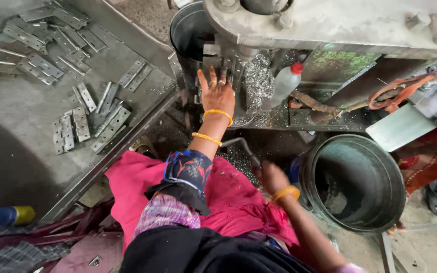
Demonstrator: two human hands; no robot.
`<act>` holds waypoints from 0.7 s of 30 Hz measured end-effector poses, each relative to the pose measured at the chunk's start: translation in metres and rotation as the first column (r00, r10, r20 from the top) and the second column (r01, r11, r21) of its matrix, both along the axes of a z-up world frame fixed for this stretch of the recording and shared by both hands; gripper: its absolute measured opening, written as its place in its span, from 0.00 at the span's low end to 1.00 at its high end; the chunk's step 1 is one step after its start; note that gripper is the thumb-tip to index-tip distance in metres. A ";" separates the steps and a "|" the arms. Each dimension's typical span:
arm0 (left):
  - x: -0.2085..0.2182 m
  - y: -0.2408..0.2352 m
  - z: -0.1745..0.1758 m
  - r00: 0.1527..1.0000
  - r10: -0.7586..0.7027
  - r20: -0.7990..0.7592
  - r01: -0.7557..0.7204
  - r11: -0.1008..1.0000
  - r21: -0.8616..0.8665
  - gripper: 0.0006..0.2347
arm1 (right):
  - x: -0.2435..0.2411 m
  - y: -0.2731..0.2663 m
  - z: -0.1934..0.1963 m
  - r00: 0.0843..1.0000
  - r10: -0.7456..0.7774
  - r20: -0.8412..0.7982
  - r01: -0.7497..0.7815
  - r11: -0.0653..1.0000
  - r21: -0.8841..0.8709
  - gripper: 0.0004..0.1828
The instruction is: The person picks up metal hinge plates one by one, places them into a press machine, and operates a lever by hand to punch or shape the metal, then moves the finished pieces into a collection tray.
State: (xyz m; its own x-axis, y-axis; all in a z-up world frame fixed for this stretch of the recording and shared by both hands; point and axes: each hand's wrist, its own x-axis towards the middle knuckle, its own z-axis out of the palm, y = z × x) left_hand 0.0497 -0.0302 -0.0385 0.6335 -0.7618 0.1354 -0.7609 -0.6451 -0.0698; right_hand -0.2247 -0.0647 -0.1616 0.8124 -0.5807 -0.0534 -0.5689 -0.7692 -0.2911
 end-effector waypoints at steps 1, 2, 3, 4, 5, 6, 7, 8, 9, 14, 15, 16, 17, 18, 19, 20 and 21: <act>-0.003 0.002 -0.002 1.000 0.001 -0.029 -0.002 0.999 -0.051 0.19 | -0.004 0.017 -0.007 0.990 -0.118 -0.074 0.126 0.986 0.111 0.27; -0.003 0.000 0.000 1.000 0.012 -0.020 -0.013 0.998 -0.060 0.19 | 0.003 0.021 -0.008 0.966 -0.214 -0.145 0.240 0.949 0.204 0.27; -0.004 -0.002 0.002 0.999 -0.001 -0.033 -0.001 0.998 -0.064 0.19 | 0.008 0.012 -0.002 0.970 -0.204 -0.134 0.227 0.954 0.197 0.27; -0.009 0.002 -0.001 0.998 -0.020 -0.062 0.017 0.999 -0.051 0.20 | 0.002 0.011 0.006 0.985 -0.152 -0.078 0.164 0.969 0.186 0.27; -0.008 0.004 -0.001 0.998 -0.015 -0.067 0.012 0.999 -0.045 0.20 | 0.000 0.014 0.015 0.995 -0.098 -0.023 0.101 0.980 0.172 0.28; -0.003 -0.002 0.004 0.995 0.000 -0.095 -0.005 0.998 -0.062 0.20 | 0.005 0.005 0.026 0.995 -0.096 -0.021 0.098 0.981 0.168 0.28; 0.002 -0.008 0.009 0.992 0.014 -0.123 -0.024 0.997 -0.080 0.20 | 0.012 -0.011 0.040 0.998 -0.060 -0.034 0.062 0.997 0.056 0.27; 0.003 -0.010 0.010 0.991 0.024 -0.131 -0.033 0.997 -0.073 0.20 | 0.014 -0.014 0.049 0.998 -0.018 -0.061 0.016 0.999 -0.045 0.26; 0.002 -0.014 0.012 0.994 0.057 -0.092 -0.056 0.998 0.009 0.19 | 0.013 -0.008 0.054 0.998 -0.009 -0.069 0.006 0.999 -0.038 0.26; -0.006 -0.030 0.013 0.989 0.143 0.050 -0.147 0.984 0.102 0.20 | 0.007 0.023 0.046 0.964 -0.191 -0.184 0.218 0.966 0.136 0.30; -0.004 -0.032 0.013 0.992 0.125 0.024 -0.126 0.990 0.063 0.20 | 0.007 0.018 0.045 0.965 -0.180 -0.190 0.207 0.969 0.132 0.30; -0.005 -0.027 0.009 0.994 0.107 -0.004 -0.106 0.994 0.032 0.19 | 0.007 0.015 0.042 0.976 -0.164 -0.145 0.187 0.969 0.164 0.30; -0.008 -0.022 0.004 0.993 0.119 -0.013 -0.118 0.992 0.040 0.19 | 0.004 0.014 0.040 0.984 -0.148 -0.100 0.166 0.967 0.195 0.30; -0.003 -0.018 0.005 0.996 0.080 -0.037 -0.079 0.997 0.008 0.20 | 0.008 0.006 0.044 0.989 -0.110 -0.097 0.127 0.973 0.193 0.30; 0.002 -0.014 0.006 0.998 0.039 -0.058 -0.041 0.999 -0.026 0.20 | 0.012 -0.004 0.050 0.983 -0.077 -0.168 0.095 0.990 0.100 0.32; 0.003 -0.013 0.006 0.997 0.055 -0.051 -0.056 0.998 -0.033 0.20 | 0.017 -0.008 0.054 0.970 -0.076 -0.233 0.078 0.997 0.002 0.33; 0.005 -0.012 0.006 0.996 0.063 -0.059 -0.065 0.998 -0.025 0.20 | 0.027 -0.013 0.058 0.972 -0.062 -0.225 0.063 0.998 -0.003 0.33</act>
State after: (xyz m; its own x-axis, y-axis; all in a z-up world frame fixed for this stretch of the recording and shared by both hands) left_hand 0.0549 -0.0422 -0.0328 0.6884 -0.7160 0.1161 -0.7201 -0.6938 -0.0086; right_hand -0.1982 -0.0780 -0.1034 0.7416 -0.6291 -0.2330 -0.6668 -0.7294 -0.1529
